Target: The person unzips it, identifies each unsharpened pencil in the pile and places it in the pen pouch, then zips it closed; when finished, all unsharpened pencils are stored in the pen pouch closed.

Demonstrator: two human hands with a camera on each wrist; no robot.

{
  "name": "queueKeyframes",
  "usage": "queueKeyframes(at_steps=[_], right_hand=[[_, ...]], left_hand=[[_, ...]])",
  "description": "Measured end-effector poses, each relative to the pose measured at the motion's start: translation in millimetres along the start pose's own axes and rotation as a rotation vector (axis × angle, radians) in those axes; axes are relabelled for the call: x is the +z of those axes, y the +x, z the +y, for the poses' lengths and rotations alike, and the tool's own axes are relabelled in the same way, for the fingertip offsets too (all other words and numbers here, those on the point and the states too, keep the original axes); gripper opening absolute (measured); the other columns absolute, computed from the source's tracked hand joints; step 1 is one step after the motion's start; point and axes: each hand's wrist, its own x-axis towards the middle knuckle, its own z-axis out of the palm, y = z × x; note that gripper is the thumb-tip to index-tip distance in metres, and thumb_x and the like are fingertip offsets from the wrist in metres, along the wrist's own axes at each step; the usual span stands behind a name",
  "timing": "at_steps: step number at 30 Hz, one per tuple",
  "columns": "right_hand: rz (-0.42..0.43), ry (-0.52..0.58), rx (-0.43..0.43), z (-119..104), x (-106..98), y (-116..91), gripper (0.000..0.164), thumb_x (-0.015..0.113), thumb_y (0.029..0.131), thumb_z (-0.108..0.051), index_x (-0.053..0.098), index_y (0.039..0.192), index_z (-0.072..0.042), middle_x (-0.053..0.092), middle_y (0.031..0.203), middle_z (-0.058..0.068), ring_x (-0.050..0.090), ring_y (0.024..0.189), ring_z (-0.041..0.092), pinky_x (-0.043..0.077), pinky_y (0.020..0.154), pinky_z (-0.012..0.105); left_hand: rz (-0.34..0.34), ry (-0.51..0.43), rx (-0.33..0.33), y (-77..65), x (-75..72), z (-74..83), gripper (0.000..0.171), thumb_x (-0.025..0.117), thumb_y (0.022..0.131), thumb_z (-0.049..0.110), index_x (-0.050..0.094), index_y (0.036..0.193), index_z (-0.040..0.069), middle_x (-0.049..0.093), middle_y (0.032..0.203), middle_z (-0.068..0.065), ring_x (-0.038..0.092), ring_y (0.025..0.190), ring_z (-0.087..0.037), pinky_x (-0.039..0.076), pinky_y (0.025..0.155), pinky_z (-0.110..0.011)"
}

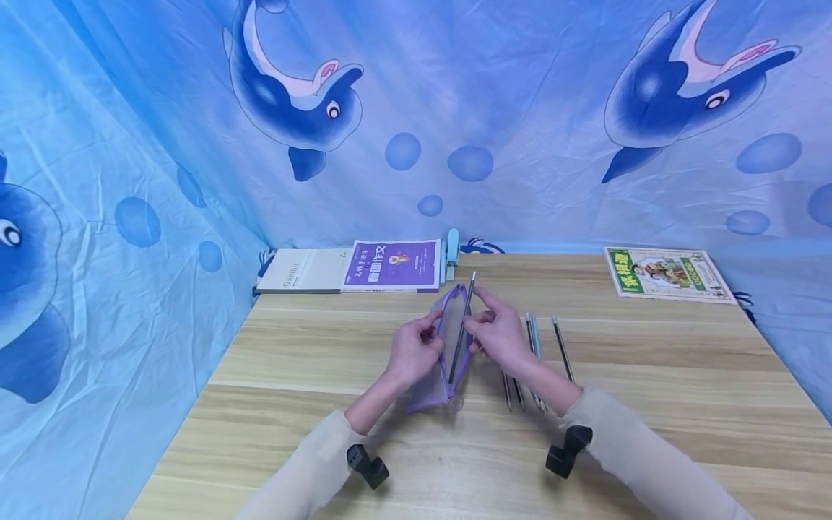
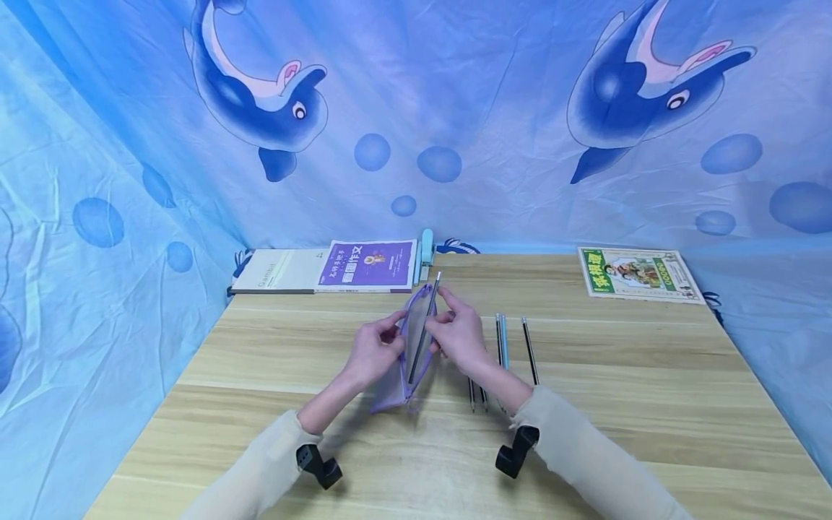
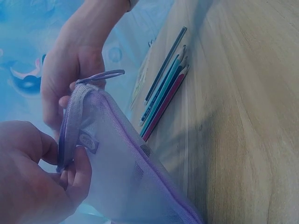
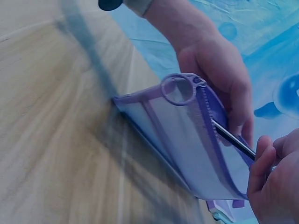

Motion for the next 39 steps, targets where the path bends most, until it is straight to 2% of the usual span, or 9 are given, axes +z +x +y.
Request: queueKeyframes(at_steps=[10, 16, 23, 25, 28, 30, 33, 35, 39], right_hand=[[-0.027, -0.131, -0.05, 8.3, 9.0, -4.7, 0.071, 0.067, 0.087, 0.0, 0.039, 0.153, -0.006, 0.07, 0.086, 0.01, 0.061, 0.048, 0.02, 0.046, 0.039, 0.025], [-0.045, -0.198, -0.086, 8.9, 12.5, -5.8, 0.065, 0.069, 0.086, 0.0, 0.048, 0.147, -0.003, 0.07, 0.083, 0.009, 0.061, 0.049, 0.024, 0.046, 0.04, 0.024], [-0.048, -0.213, -0.103, 12.0, 6.0, -4.6, 0.052, 0.067, 0.088, -0.002, 0.056, 0.138, 0.002, 0.069, 0.085, 0.012, 0.062, 0.05, 0.019, 0.051, 0.042, 0.03], [-0.033, -0.188, -0.097, 13.1, -0.9, -3.4, 0.048, 0.067, 0.088, -0.002, 0.058, 0.135, 0.003, 0.068, 0.086, 0.013, 0.063, 0.054, 0.022, 0.056, 0.048, 0.036], [0.006, -0.193, -0.098, 16.2, -19.3, -0.1, 0.044, 0.065, 0.087, -0.001, 0.06, 0.131, 0.005, 0.068, 0.087, 0.015, 0.066, 0.059, 0.031, 0.056, 0.048, 0.034], [0.009, -0.202, -0.081, 18.5, -37.2, 1.0, 0.045, 0.063, 0.088, -0.001, 0.058, 0.132, 0.007, 0.067, 0.092, 0.018, 0.068, 0.066, 0.036, 0.058, 0.051, 0.037], [0.01, -0.267, -0.072, 24.3, -67.3, 0.5, 0.048, 0.062, 0.089, -0.001, 0.053, 0.135, 0.008, 0.066, 0.1, 0.022, 0.068, 0.074, 0.038, 0.058, 0.051, 0.034], [0.003, -0.301, -0.064, 28.7, -86.3, -1.9, 0.049, 0.062, 0.09, -0.001, 0.05, 0.137, 0.01, 0.064, 0.103, 0.024, 0.067, 0.078, 0.039, 0.06, 0.056, 0.039], [0.014, -0.406, -0.079, 40.3, -115.9, -8.0, 0.05, 0.066, 0.089, -0.001, 0.049, 0.135, 0.013, 0.063, 0.103, 0.025, 0.066, 0.082, 0.037, 0.061, 0.062, 0.038]], left_hand=[[0.008, -0.035, 0.003, -0.3, 1.1, 1.3, 0.053, 0.059, 0.08, -0.008, 0.057, 0.133, -0.008, 0.063, 0.082, -0.013, 0.055, 0.067, -0.014, 0.048, 0.049, -0.021], [0.015, -0.036, -0.016, 0.0, 1.9, 1.1, 0.053, 0.06, 0.081, -0.007, 0.057, 0.134, -0.007, 0.063, 0.083, -0.012, 0.055, 0.069, -0.013, 0.048, 0.05, -0.02], [0.006, -0.054, -0.038, 0.4, 2.5, -0.5, 0.053, 0.059, 0.082, -0.007, 0.056, 0.135, -0.006, 0.062, 0.085, -0.013, 0.056, 0.069, -0.014, 0.052, 0.053, -0.023], [0.009, -0.056, -0.029, 0.5, 2.6, -0.4, 0.053, 0.059, 0.082, -0.007, 0.057, 0.135, -0.007, 0.062, 0.085, -0.013, 0.056, 0.07, -0.014, 0.053, 0.054, -0.023], [0.016, -0.051, -0.015, 0.8, 2.7, -1.2, 0.052, 0.059, 0.081, -0.007, 0.057, 0.133, -0.007, 0.062, 0.085, -0.013, 0.056, 0.071, -0.014, 0.052, 0.055, -0.022], [0.021, -0.045, -0.003, 0.6, 2.4, -1.6, 0.052, 0.059, 0.081, -0.007, 0.058, 0.133, -0.007, 0.062, 0.084, -0.013, 0.055, 0.071, -0.014, 0.052, 0.055, -0.022], [0.022, -0.035, 0.002, 0.8, 2.4, -2.7, 0.051, 0.059, 0.081, -0.007, 0.059, 0.132, -0.008, 0.063, 0.084, -0.012, 0.055, 0.07, -0.014, 0.052, 0.056, -0.022], [0.024, -0.028, 0.01, 0.9, 2.3, -2.7, 0.05, 0.06, 0.081, -0.007, 0.059, 0.131, -0.008, 0.063, 0.083, -0.012, 0.056, 0.07, -0.014, 0.053, 0.057, -0.022], [0.03, -0.024, 0.024, 0.5, 1.9, -1.5, 0.049, 0.06, 0.081, -0.008, 0.06, 0.131, -0.008, 0.063, 0.083, -0.012, 0.056, 0.071, -0.014, 0.053, 0.058, -0.022]])
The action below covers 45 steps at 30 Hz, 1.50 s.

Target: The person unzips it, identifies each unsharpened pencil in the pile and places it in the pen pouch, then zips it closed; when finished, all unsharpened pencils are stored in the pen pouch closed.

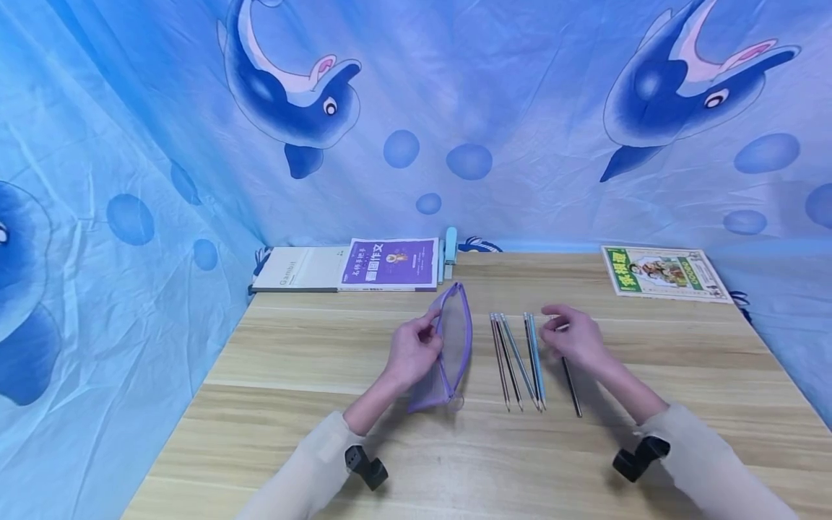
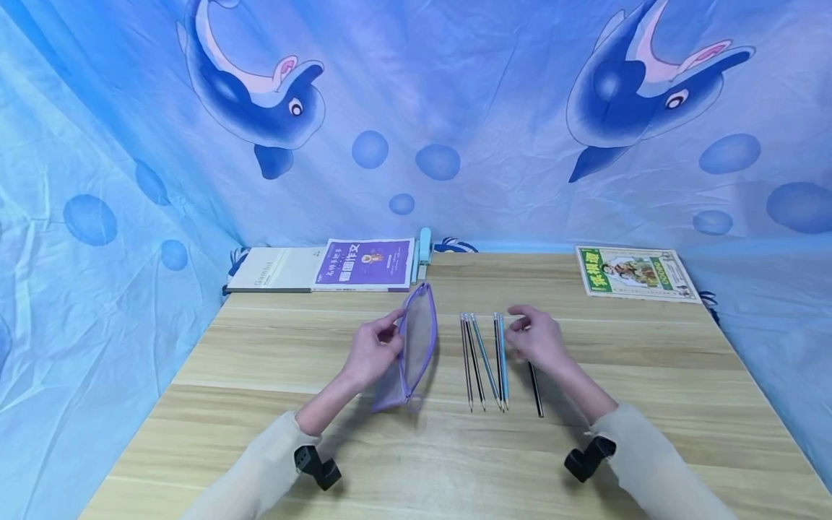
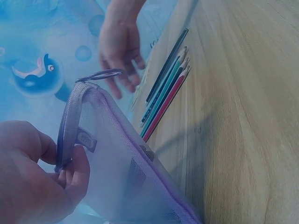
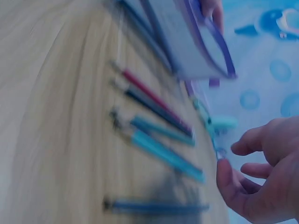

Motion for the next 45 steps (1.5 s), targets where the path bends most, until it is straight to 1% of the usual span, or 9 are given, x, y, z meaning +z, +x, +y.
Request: queueKeyframes(at_steps=[5, 11, 16, 22, 28, 35, 39, 42, 45], right_hand=[[-0.01, -0.161, -0.043, 21.5, -11.9, -8.7, 0.056, 0.073, 0.084, -0.001, 0.05, 0.132, 0.014, 0.065, 0.103, 0.028, 0.065, 0.09, 0.038, 0.06, 0.069, 0.038], [-0.023, -0.32, -0.115, 33.8, -11.2, -10.5, 0.064, 0.078, 0.078, -0.004, 0.05, 0.131, 0.017, 0.066, 0.097, 0.025, 0.064, 0.086, 0.038, 0.056, 0.078, 0.054], [-0.03, -0.418, -0.107, 34.8, -7.7, -8.2, 0.067, 0.079, 0.076, -0.008, 0.05, 0.132, 0.016, 0.064, 0.093, 0.024, 0.061, 0.086, 0.04, 0.052, 0.078, 0.058], [-0.059, -0.471, -0.064, 33.3, -5.7, -3.7, 0.068, 0.078, 0.076, -0.006, 0.048, 0.132, 0.017, 0.062, 0.087, 0.02, 0.058, 0.08, 0.036, 0.052, 0.071, 0.053], [-0.099, -0.466, -0.016, 29.5, -5.7, -1.7, 0.066, 0.075, 0.078, -0.002, 0.045, 0.133, 0.019, 0.062, 0.084, 0.016, 0.06, 0.077, 0.032, 0.053, 0.07, 0.049], [-0.093, -0.426, 0.042, 28.5, -3.9, -0.9, 0.073, 0.072, 0.07, 0.003, 0.042, 0.134, 0.02, 0.061, 0.085, 0.018, 0.059, 0.075, 0.031, 0.053, 0.066, 0.044], [-0.086, -0.397, 0.052, 30.1, -4.1, -1.5, 0.075, 0.073, 0.069, 0.002, 0.042, 0.135, 0.02, 0.061, 0.085, 0.017, 0.058, 0.074, 0.029, 0.052, 0.065, 0.042], [-0.087, -0.336, 0.049, 29.9, -4.3, -3.1, 0.074, 0.072, 0.07, 0.004, 0.041, 0.136, 0.018, 0.059, 0.082, 0.014, 0.057, 0.068, 0.025, 0.05, 0.059, 0.037], [-0.101, -0.226, 0.052, 26.6, -4.8, -4.9, 0.076, 0.071, 0.073, 0.005, 0.037, 0.139, 0.018, 0.057, 0.082, 0.013, 0.056, 0.064, 0.023, 0.051, 0.054, 0.033]], left_hand=[[0.004, 0.006, -0.001, -0.6, 0.0, 0.9, 0.049, 0.06, 0.082, -0.009, 0.06, 0.131, -0.008, 0.062, 0.081, -0.009, 0.056, 0.071, -0.014, 0.053, 0.057, -0.022], [-0.008, 0.001, -0.017, -0.6, 1.7, -1.1, 0.05, 0.06, 0.082, -0.008, 0.059, 0.132, -0.007, 0.063, 0.084, -0.011, 0.056, 0.072, -0.014, 0.053, 0.057, -0.022], [-0.019, -0.012, -0.033, -0.2, 2.5, -1.0, 0.051, 0.061, 0.082, -0.006, 0.058, 0.134, -0.005, 0.063, 0.086, -0.012, 0.057, 0.073, -0.014, 0.054, 0.056, -0.023], [-0.019, -0.01, -0.039, 0.0, 2.8, -0.7, 0.053, 0.06, 0.081, -0.007, 0.058, 0.134, -0.005, 0.063, 0.086, -0.01, 0.057, 0.074, -0.014, 0.053, 0.056, -0.022], [-0.02, -0.009, -0.033, -1.3, 2.3, -0.6, 0.052, 0.06, 0.081, -0.007, 0.059, 0.133, -0.006, 0.063, 0.087, -0.012, 0.056, 0.074, -0.014, 0.052, 0.057, -0.021], [-0.023, -0.003, -0.033, -1.8, 2.4, -0.9, 0.052, 0.06, 0.081, -0.006, 0.058, 0.133, -0.006, 0.063, 0.086, -0.012, 0.056, 0.074, -0.015, 0.052, 0.058, -0.022], [-0.02, -0.003, -0.035, -1.8, 2.5, -0.7, 0.052, 0.061, 0.081, -0.007, 0.059, 0.133, -0.006, 0.062, 0.085, -0.01, 0.056, 0.074, -0.015, 0.052, 0.059, -0.022], [-0.021, -0.009, -0.042, -2.3, 1.9, 0.5, 0.052, 0.061, 0.081, -0.007, 0.059, 0.133, -0.006, 0.062, 0.085, -0.009, 0.056, 0.074, -0.015, 0.051, 0.058, -0.021], [-0.025, -0.014, -0.049, -2.0, 2.0, 0.8, 0.052, 0.061, 0.082, -0.007, 0.058, 0.134, -0.006, 0.061, 0.086, -0.009, 0.055, 0.074, -0.014, 0.05, 0.056, -0.02]])
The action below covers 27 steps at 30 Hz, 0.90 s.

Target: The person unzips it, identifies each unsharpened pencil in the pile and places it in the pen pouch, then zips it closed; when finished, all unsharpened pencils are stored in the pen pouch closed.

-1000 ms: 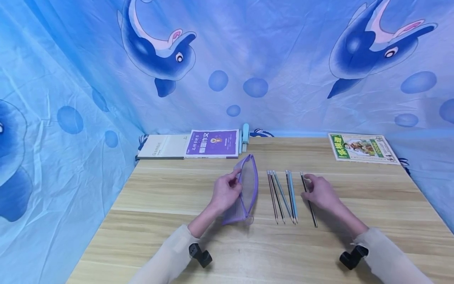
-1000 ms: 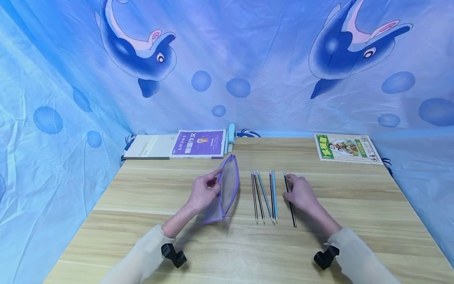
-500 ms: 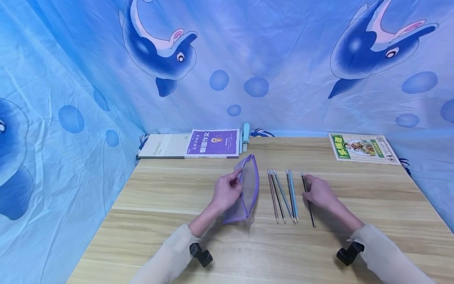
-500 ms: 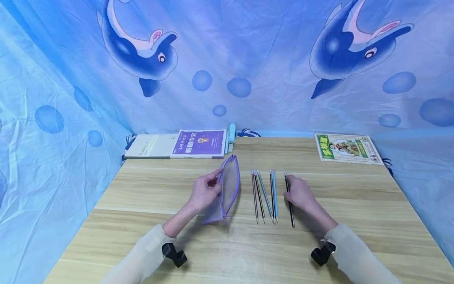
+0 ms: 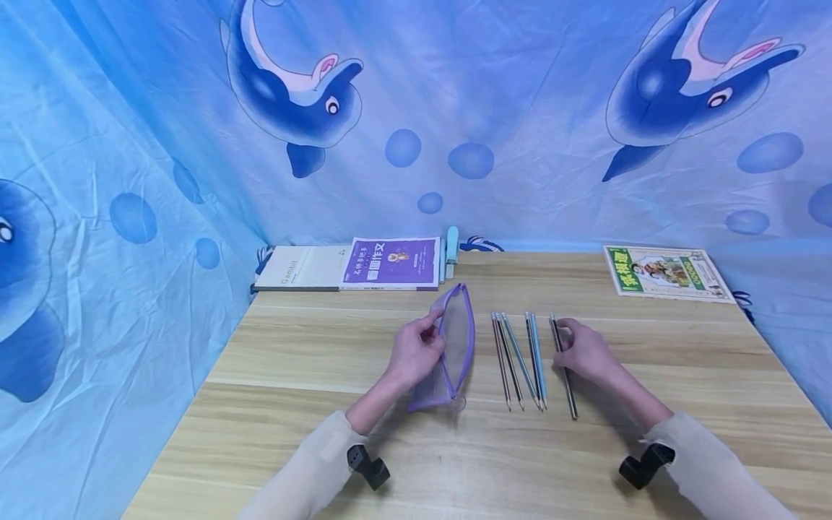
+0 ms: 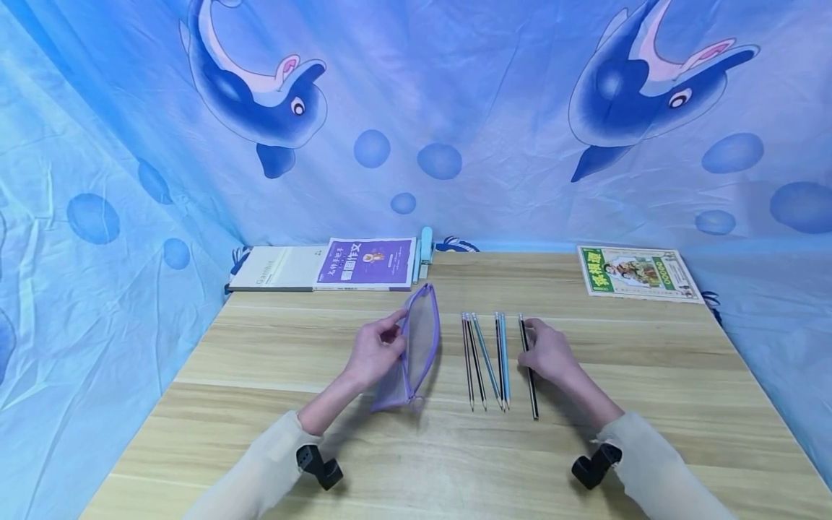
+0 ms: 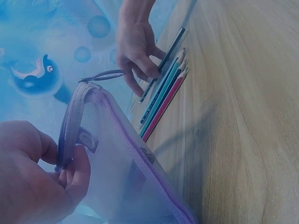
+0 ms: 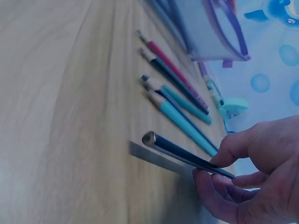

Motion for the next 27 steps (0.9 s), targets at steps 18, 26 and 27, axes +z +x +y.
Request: queueKeyframes(at_steps=[18, 26, 27], right_hand=[[0.002, 0.498, -0.013, -59.6, 5.6, 8.7, 0.081, 0.06, 0.085, 0.008, 0.021, 0.156, 0.001, 0.05, 0.108, 0.022, 0.06, 0.085, 0.028, 0.061, 0.07, 0.044], [0.002, 0.603, -0.052, -80.6, 14.4, 14.8, 0.078, 0.06, 0.088, 0.008, 0.024, 0.156, -0.005, 0.049, 0.108, 0.021, 0.062, 0.084, 0.026, 0.061, 0.07, 0.043], [0.003, 0.613, -0.055, -83.6, 16.1, 15.9, 0.077, 0.06, 0.088, 0.008, 0.024, 0.156, -0.005, 0.049, 0.107, 0.021, 0.062, 0.082, 0.024, 0.061, 0.069, 0.041]], left_hand=[[-0.008, 0.017, -0.006, 1.6, -1.1, 0.7, 0.052, 0.06, 0.083, -0.006, 0.057, 0.135, -0.005, 0.062, 0.087, -0.01, 0.055, 0.075, -0.015, 0.052, 0.058, -0.021], [-0.01, 0.011, -0.01, 1.9, -2.0, 0.7, 0.052, 0.06, 0.083, -0.007, 0.057, 0.135, -0.005, 0.062, 0.087, -0.011, 0.055, 0.074, -0.015, 0.053, 0.057, -0.022], [-0.011, 0.01, -0.009, 1.8, -2.2, 0.9, 0.052, 0.06, 0.083, -0.007, 0.057, 0.135, -0.006, 0.062, 0.087, -0.011, 0.055, 0.074, -0.015, 0.053, 0.057, -0.023]])
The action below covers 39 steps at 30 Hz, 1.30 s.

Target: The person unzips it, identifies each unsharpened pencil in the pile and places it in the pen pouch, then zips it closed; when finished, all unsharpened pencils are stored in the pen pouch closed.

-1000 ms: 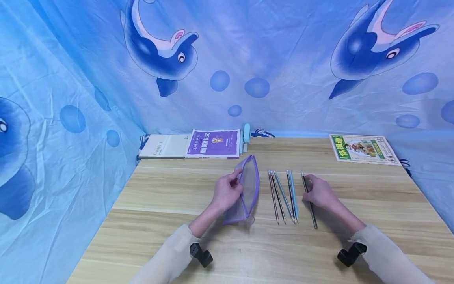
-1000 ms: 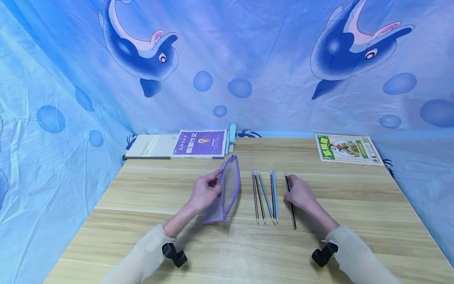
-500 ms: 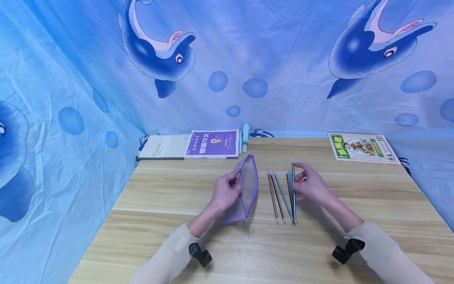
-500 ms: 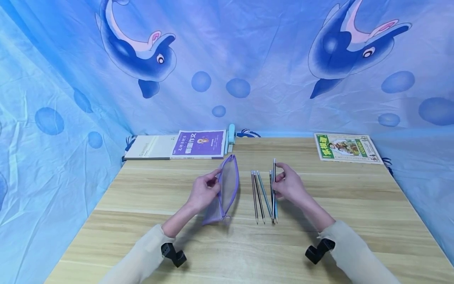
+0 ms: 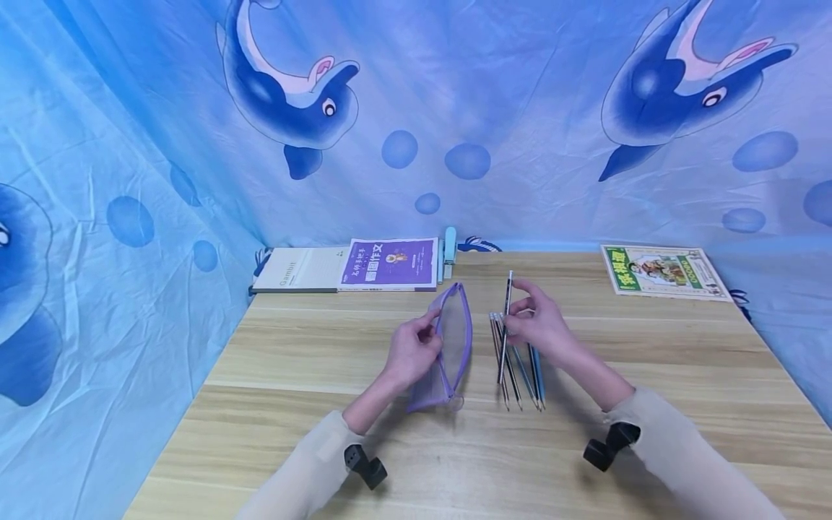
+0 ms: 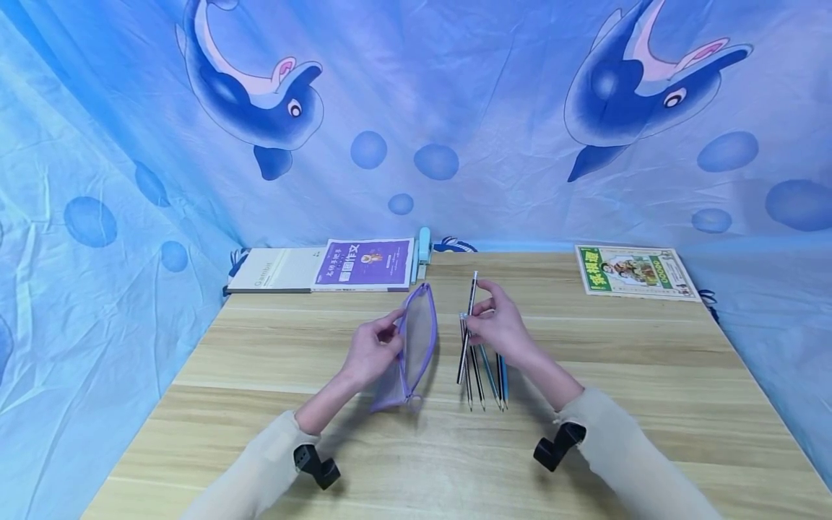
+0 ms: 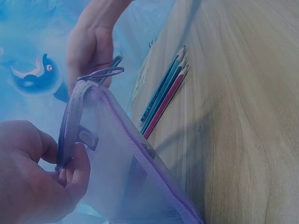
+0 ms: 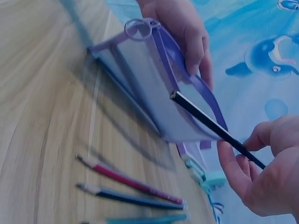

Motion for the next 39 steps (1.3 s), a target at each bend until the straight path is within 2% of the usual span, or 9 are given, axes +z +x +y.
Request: queueKeyframes(at_steps=[10, 16, 19, 23, 29, 39], right_hand=[[0.02, 0.121, -0.04, -11.3, 29.2, 9.0, 0.079, 0.06, 0.088, 0.01, 0.024, 0.156, -0.005, 0.049, 0.105, 0.018, 0.059, 0.08, 0.017, 0.061, 0.073, 0.046], [0.035, 0.132, -0.036, -10.8, 43.7, 11.7, 0.079, 0.061, 0.087, 0.012, 0.026, 0.155, -0.007, 0.05, 0.107, 0.019, 0.059, 0.082, 0.019, 0.059, 0.076, 0.051], [0.031, 0.138, -0.027, -10.4, 49.6, 12.4, 0.079, 0.061, 0.087, 0.013, 0.027, 0.156, -0.007, 0.05, 0.109, 0.02, 0.06, 0.084, 0.02, 0.06, 0.076, 0.048], [0.021, 0.131, -0.042, -9.5, 56.0, 13.2, 0.08, 0.062, 0.087, 0.013, 0.027, 0.156, -0.007, 0.051, 0.108, 0.021, 0.061, 0.083, 0.022, 0.061, 0.071, 0.042], [0.008, 0.094, -0.053, -4.1, 63.4, 12.5, 0.081, 0.064, 0.084, 0.015, 0.028, 0.154, -0.005, 0.053, 0.105, 0.021, 0.062, 0.08, 0.023, 0.061, 0.069, 0.041], [-0.028, 0.03, -0.063, -0.6, 72.7, 7.2, 0.077, 0.064, 0.084, 0.015, 0.032, 0.152, 0.0, 0.055, 0.104, 0.023, 0.062, 0.082, 0.025, 0.061, 0.069, 0.042]], left_hand=[[0.0, -0.005, 0.009, 0.1, 2.1, -0.8, 0.052, 0.061, 0.083, -0.008, 0.057, 0.135, -0.006, 0.063, 0.086, -0.01, 0.056, 0.073, -0.014, 0.054, 0.056, -0.022], [0.007, -0.01, 0.003, -0.4, 2.7, -1.5, 0.054, 0.061, 0.081, -0.009, 0.057, 0.135, -0.006, 0.063, 0.085, -0.009, 0.057, 0.072, -0.014, 0.054, 0.057, -0.023], [0.003, -0.02, -0.001, -0.6, 2.6, -1.9, 0.055, 0.061, 0.081, -0.01, 0.057, 0.135, -0.006, 0.063, 0.085, -0.008, 0.058, 0.072, -0.014, 0.055, 0.057, -0.024], [-0.008, -0.033, -0.003, -0.9, 2.0, -2.0, 0.055, 0.061, 0.081, -0.01, 0.056, 0.136, -0.006, 0.063, 0.086, -0.01, 0.057, 0.072, -0.014, 0.055, 0.057, -0.024], [0.001, -0.02, 0.003, -0.3, 1.7, -0.5, 0.054, 0.062, 0.081, -0.009, 0.057, 0.135, -0.006, 0.063, 0.084, -0.006, 0.058, 0.071, -0.014, 0.054, 0.056, -0.024], [0.011, -0.01, 0.023, 0.6, 1.1, -0.2, 0.054, 0.061, 0.08, -0.009, 0.058, 0.134, -0.007, 0.064, 0.083, -0.011, 0.057, 0.068, -0.012, 0.051, 0.053, -0.021]])
